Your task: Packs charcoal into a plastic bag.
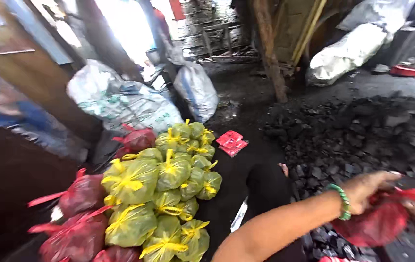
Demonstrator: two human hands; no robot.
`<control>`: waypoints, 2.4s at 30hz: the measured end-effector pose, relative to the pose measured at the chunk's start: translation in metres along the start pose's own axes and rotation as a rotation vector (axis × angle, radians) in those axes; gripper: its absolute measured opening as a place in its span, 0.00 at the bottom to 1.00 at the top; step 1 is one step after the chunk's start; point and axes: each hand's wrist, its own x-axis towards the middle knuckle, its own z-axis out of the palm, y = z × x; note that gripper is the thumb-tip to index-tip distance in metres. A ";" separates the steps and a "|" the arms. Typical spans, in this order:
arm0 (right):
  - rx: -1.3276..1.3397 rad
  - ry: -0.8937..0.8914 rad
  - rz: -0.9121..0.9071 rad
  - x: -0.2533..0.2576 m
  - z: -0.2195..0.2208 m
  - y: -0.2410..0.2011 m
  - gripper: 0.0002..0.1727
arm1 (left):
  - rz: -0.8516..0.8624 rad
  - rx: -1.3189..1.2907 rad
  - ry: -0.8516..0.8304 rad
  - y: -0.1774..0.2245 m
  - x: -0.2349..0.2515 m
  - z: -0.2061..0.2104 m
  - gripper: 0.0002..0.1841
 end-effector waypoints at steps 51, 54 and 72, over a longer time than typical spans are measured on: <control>-0.365 0.033 -0.269 -0.049 0.013 -0.020 0.11 | 0.270 1.128 -0.004 -0.020 0.004 -0.015 0.15; -0.331 -0.015 -0.226 -0.048 0.012 -0.018 0.12 | 0.314 1.263 -0.042 -0.020 0.004 -0.019 0.16; -0.282 0.041 -0.220 -0.022 0.008 -0.034 0.24 | 0.326 0.805 -0.102 -0.028 -0.008 -0.020 0.14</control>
